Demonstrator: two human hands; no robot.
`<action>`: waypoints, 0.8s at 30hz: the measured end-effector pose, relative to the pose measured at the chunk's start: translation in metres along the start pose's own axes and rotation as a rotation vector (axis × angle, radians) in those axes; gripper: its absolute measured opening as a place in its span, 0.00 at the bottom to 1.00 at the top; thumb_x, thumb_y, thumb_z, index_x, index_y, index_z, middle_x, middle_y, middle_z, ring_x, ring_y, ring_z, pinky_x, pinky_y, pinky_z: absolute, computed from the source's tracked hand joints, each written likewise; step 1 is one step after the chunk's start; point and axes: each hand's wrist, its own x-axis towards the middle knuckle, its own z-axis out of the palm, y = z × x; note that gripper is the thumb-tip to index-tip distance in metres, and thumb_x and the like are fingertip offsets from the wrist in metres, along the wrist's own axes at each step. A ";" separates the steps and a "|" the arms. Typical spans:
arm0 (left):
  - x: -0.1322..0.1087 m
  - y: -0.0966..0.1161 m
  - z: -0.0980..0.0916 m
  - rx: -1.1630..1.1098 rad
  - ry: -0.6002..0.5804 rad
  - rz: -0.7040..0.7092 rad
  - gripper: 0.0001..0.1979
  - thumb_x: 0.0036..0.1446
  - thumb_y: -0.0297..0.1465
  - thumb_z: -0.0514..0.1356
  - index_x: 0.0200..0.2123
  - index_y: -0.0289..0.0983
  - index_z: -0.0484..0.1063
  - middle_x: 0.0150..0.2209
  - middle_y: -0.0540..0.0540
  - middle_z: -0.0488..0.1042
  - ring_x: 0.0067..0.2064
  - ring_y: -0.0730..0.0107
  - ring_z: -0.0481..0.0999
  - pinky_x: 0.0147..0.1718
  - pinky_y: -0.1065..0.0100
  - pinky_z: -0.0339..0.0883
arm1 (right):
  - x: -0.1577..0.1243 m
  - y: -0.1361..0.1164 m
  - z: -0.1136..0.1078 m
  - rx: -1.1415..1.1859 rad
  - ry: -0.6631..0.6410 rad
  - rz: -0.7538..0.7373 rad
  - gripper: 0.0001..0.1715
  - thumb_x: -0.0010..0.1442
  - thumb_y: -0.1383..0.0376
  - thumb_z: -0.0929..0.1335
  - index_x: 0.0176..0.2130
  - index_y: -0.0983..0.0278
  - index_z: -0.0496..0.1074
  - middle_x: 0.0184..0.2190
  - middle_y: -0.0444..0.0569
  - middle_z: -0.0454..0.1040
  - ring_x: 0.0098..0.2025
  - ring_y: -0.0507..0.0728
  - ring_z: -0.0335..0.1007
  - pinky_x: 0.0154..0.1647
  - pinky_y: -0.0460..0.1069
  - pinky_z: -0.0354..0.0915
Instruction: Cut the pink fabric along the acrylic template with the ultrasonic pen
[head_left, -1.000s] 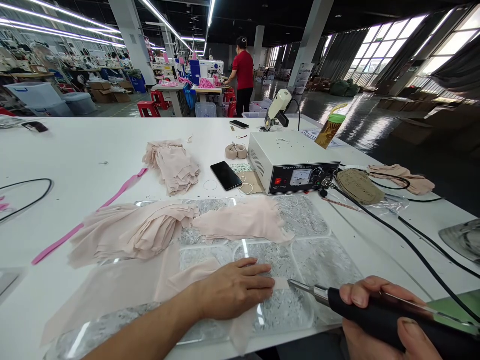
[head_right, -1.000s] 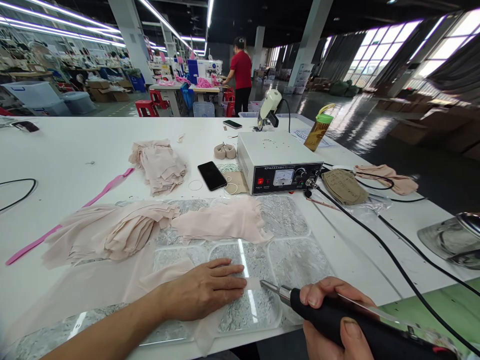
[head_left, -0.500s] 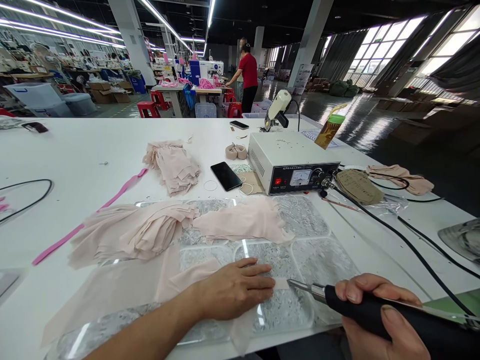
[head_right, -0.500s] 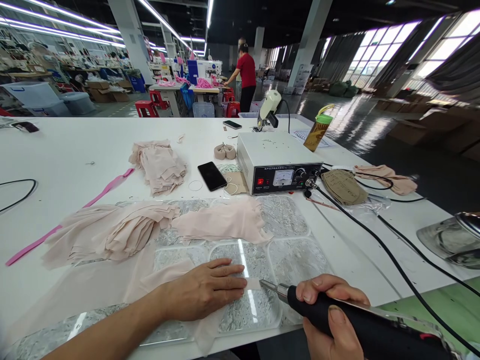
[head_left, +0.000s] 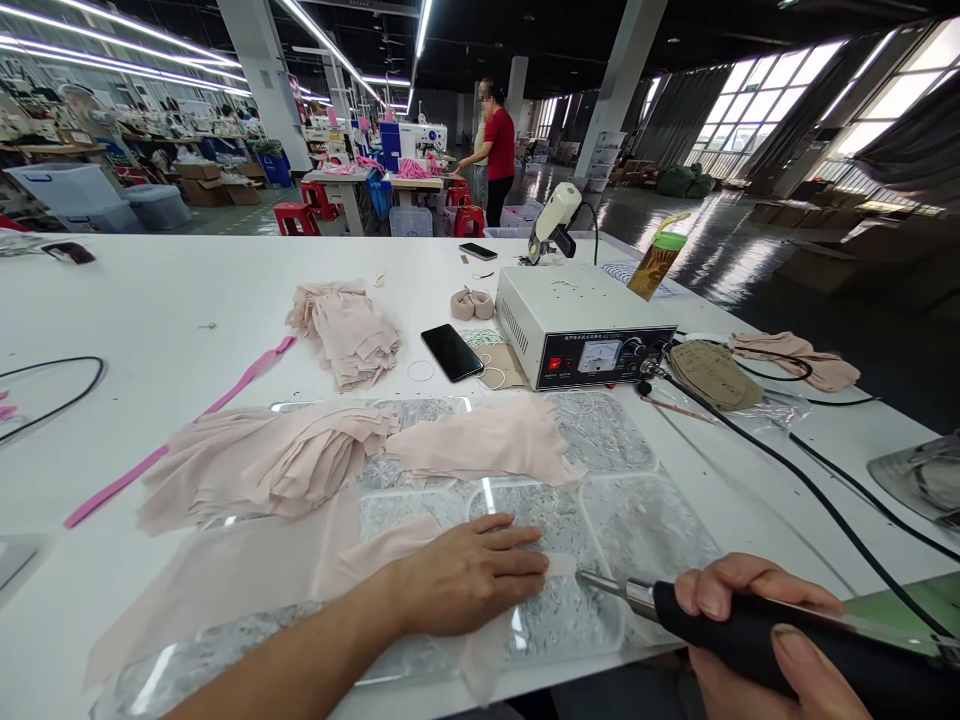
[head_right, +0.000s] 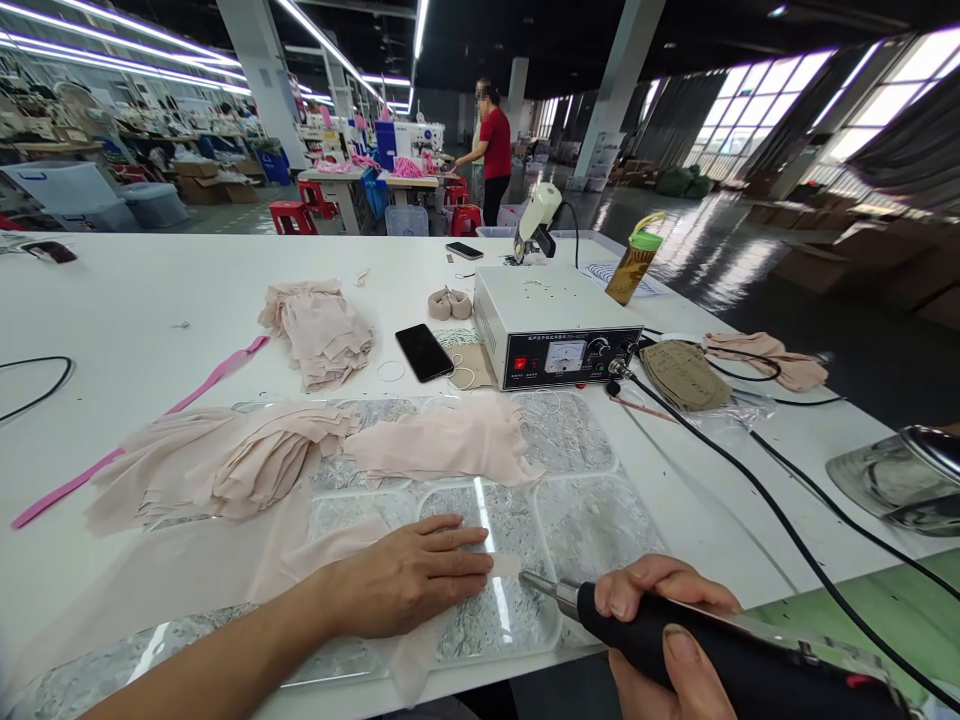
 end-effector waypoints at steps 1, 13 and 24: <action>0.000 0.000 0.000 -0.002 -0.003 0.001 0.14 0.69 0.27 0.49 0.49 0.35 0.73 0.54 0.48 0.73 0.62 0.63 0.64 0.62 0.61 0.52 | 0.000 0.001 0.000 -0.001 -0.004 0.005 0.08 0.47 0.61 0.69 0.26 0.61 0.67 0.21 0.42 0.64 0.20 0.51 0.59 0.19 0.49 0.61; 0.000 0.000 0.000 -0.001 0.012 0.005 0.14 0.69 0.27 0.49 0.48 0.34 0.73 0.52 0.45 0.74 0.60 0.65 0.65 0.61 0.61 0.54 | 0.003 0.003 -0.007 -0.005 -0.051 -0.027 0.10 0.48 0.60 0.70 0.26 0.61 0.65 0.23 0.41 0.64 0.20 0.50 0.60 0.20 0.50 0.63; 0.004 0.000 -0.003 0.003 0.032 0.050 0.15 0.70 0.26 0.47 0.45 0.32 0.74 0.52 0.47 0.74 0.54 0.68 0.70 0.55 0.65 0.59 | 0.002 0.013 0.009 0.063 -0.104 0.015 0.08 0.47 0.61 0.70 0.27 0.62 0.67 0.24 0.42 0.65 0.21 0.50 0.60 0.19 0.50 0.63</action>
